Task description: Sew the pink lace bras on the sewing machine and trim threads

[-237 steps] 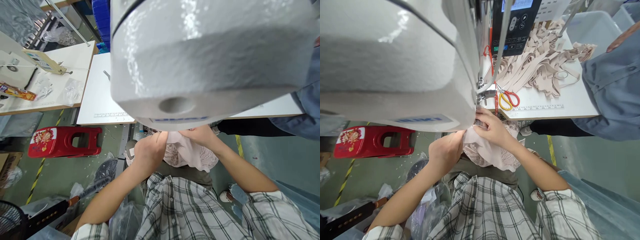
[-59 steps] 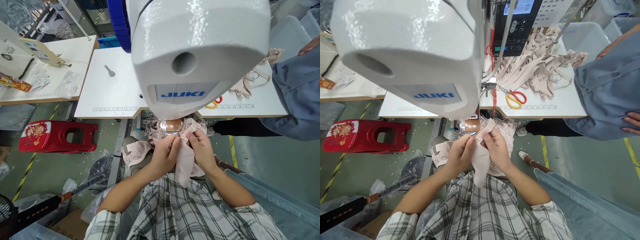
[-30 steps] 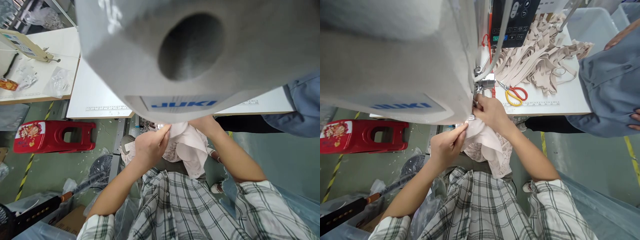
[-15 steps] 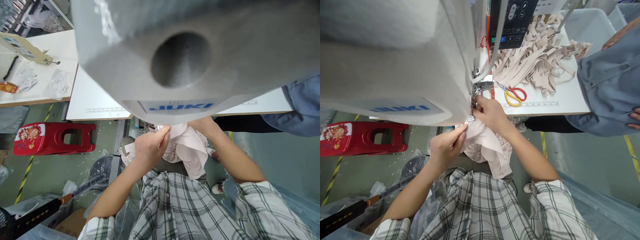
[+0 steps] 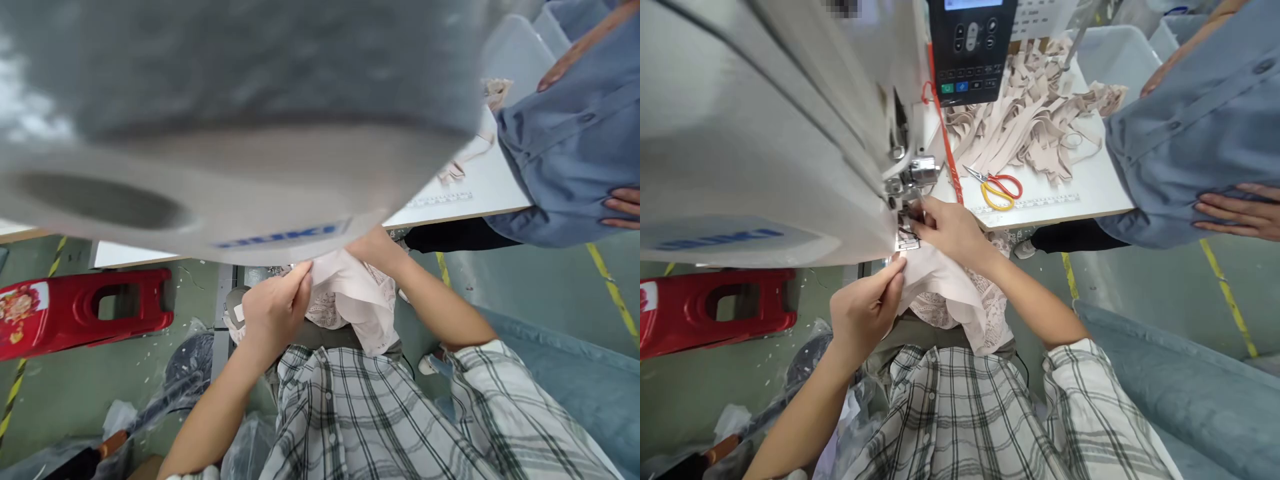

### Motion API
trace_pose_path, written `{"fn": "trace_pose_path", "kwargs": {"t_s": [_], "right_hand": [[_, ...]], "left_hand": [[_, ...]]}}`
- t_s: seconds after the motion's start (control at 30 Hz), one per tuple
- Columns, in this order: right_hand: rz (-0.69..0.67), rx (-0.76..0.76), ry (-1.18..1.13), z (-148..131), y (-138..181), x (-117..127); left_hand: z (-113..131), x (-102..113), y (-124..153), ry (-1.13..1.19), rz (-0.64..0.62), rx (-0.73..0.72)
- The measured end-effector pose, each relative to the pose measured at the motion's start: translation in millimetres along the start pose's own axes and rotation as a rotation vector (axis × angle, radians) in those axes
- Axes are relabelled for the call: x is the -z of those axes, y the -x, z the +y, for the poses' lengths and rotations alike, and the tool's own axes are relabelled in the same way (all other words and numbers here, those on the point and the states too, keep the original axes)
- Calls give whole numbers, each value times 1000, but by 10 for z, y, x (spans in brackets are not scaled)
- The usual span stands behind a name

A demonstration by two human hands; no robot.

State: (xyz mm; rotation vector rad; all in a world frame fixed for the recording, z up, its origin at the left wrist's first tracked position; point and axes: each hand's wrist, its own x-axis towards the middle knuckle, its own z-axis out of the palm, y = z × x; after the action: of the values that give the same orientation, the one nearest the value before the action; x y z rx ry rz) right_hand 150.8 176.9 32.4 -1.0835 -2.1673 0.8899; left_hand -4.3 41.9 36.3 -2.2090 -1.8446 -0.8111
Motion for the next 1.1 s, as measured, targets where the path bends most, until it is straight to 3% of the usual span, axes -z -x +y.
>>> {"fn": "trace_pose_path", "kwargs": {"t_s": [0.2,0.53,1.1], "right_hand": [[-3,-130,-96,-87,4,27],[46,-43,-134,-57,24,40],[45,-51,-183,61,66,101]], "left_hand": [[-39,18,14,-4,15,-43],[-50,-27,26,-1,28,-87],[98,-53,-31,36,35,-257]]}}
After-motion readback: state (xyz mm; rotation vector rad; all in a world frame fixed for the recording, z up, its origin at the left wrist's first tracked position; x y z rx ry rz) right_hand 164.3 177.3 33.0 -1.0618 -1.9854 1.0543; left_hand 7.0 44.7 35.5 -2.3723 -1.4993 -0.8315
